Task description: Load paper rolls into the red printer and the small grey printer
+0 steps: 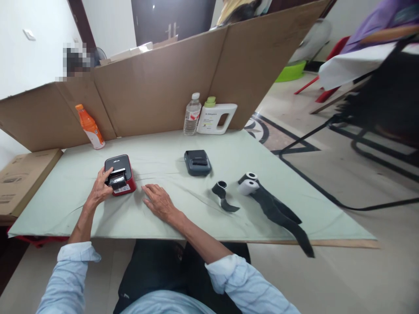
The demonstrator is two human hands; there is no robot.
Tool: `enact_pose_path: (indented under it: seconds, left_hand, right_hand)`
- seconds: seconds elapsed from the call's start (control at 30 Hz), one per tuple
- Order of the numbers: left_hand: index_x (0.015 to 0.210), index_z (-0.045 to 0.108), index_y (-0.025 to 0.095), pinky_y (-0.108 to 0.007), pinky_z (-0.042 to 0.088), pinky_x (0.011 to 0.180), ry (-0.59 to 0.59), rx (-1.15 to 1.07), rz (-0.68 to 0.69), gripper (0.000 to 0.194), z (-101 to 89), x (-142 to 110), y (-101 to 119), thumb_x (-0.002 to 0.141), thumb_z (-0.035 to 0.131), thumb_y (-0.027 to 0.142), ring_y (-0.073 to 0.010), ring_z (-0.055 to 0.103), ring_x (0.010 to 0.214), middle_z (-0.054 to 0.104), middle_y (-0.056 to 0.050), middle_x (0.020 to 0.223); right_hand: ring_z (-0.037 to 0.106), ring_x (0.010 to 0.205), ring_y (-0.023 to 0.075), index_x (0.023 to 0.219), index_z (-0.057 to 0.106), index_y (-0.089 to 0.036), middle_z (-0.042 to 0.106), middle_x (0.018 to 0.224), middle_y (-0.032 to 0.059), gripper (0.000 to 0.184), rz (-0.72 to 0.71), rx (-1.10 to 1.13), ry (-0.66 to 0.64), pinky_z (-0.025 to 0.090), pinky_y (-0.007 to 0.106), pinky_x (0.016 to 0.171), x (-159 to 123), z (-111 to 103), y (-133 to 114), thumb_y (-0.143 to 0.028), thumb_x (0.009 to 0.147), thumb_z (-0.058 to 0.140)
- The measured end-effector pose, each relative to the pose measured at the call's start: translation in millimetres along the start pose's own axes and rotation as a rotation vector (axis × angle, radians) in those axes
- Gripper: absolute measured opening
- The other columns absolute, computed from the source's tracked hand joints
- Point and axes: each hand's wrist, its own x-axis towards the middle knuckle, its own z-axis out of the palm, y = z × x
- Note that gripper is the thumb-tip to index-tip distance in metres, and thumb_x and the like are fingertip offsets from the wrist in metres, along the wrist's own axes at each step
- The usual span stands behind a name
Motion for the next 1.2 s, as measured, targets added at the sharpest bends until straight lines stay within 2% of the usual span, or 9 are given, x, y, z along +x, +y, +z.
enact_pose_path:
  seconds: [0.13,0.3,0.47,0.57,0.67,0.77,0.83,1.03,1.2]
  left_hand:
    - [0.141,0.068,0.023,-0.056,0.047,0.122,0.049,0.044,0.053,0.067,1.0,-7.6,6.3,0.075,0.08,0.026,-0.0386,0.048,0.15,0.043,-0.017,0.162]
    - [0.136,0.071,0.023,-0.056,0.051,0.118,0.082,0.072,0.107,0.055,-2.8,-20.9,16.4,0.084,0.078,0.038,-0.0373,0.049,0.15,0.043,-0.016,0.164]
    - [0.128,0.075,0.028,-0.061,0.052,0.116,0.107,0.109,0.164,0.044,-13.5,-23.4,22.0,0.09,0.072,0.05,-0.0368,0.057,0.14,0.059,-0.013,0.151]
    - [0.117,0.078,0.031,-0.068,0.045,0.119,0.161,0.171,0.249,0.036,-17.2,-23.8,42.0,0.088,0.074,0.053,-0.0399,0.06,0.135,0.07,-0.011,0.134]
    - [0.111,0.079,0.032,-0.072,0.04,0.122,0.184,0.219,0.32,0.027,-11.6,-27.0,81.1,0.089,0.075,0.047,-0.0423,0.054,0.141,0.073,-0.009,0.128]
    - [0.109,0.079,0.032,-0.066,0.043,0.122,0.112,0.152,0.403,0.02,8.4,-26.2,121.9,0.092,0.073,0.039,-0.0383,0.058,0.138,0.075,-0.008,0.125]
    - [0.114,0.078,0.03,-0.062,0.046,0.121,0.014,0.088,0.425,0.022,29.8,-19.8,138.1,0.095,0.068,0.036,-0.036,0.06,0.137,0.075,-0.008,0.126]
    - [0.137,0.068,0.022,-0.056,0.049,0.12,-0.216,0.08,0.378,0.047,111.1,31.8,132.6,0.092,0.066,0.034,-0.0349,0.06,0.139,0.067,-0.013,0.144]
    - [0.142,0.062,0.017,-0.052,0.048,0.12,-0.358,0.098,0.325,0.062,164.0,91.7,141.1,0.085,0.073,0.038,-0.0347,0.059,0.14,0.064,-0.017,0.148]
  right_hand:
    - [0.06,0.125,0.0315,0.147,0.057,-0.019,0.062,0.143,0.017,0.049,0.006,-0.002,-0.007,0.052,0.048,0.105,2.0,-2.3,-0.9,-0.023,0.099,0.065]
    - [0.059,0.125,0.0295,0.145,0.058,-0.019,0.063,0.14,0.0154,0.048,-0.003,0.015,0.015,0.052,0.046,0.105,5.4,-6.1,-0.7,-0.024,0.099,0.068]
    - [0.059,0.124,0.0285,0.14,0.06,-0.019,0.064,0.138,0.0144,0.045,-0.009,0.007,0.035,0.052,0.044,0.104,9.7,-8.5,1.4,-0.025,0.097,0.072]
    - [0.061,0.122,0.0266,0.137,0.062,-0.02,0.065,0.134,0.0123,0.041,-0.011,0.014,0.029,0.053,0.041,0.103,11.5,-11.9,5.5,-0.026,0.098,0.073]
    - [0.061,0.123,0.0253,0.138,0.062,-0.02,0.066,0.134,0.0117,0.04,-0.004,0.03,0.03,0.054,0.04,0.103,9.3,-19.4,11.3,-0.028,0.099,0.071]
    - [0.061,0.128,0.0256,0.141,0.061,-0.022,0.065,0.139,0.0122,0.041,0.048,0.029,0.071,0.053,0.041,0.108,2.9,-31.0,19.2,-0.027,0.101,0.068]
    - [0.059,0.132,0.0275,0.144,0.06,-0.021,0.064,0.143,0.0136,0.043,0.127,0.018,0.132,0.05,0.045,0.114,-2.4,-39.8,26.9,-0.026,0.101,0.064]
    - [0.05,0.143,0.034,0.154,0.05,-0.01,0.054,0.152,0.023,0.057,0.432,0.014,0.386,0.046,0.053,0.119,-14.5,-56.9,62.3,-0.026,0.1,0.057]
    - [0.052,0.141,0.034,0.153,0.048,-0.011,0.057,0.148,0.0223,0.059,0.476,0.042,0.497,0.046,0.054,0.12,-22.9,-54.6,86.0,-0.026,0.097,0.057]
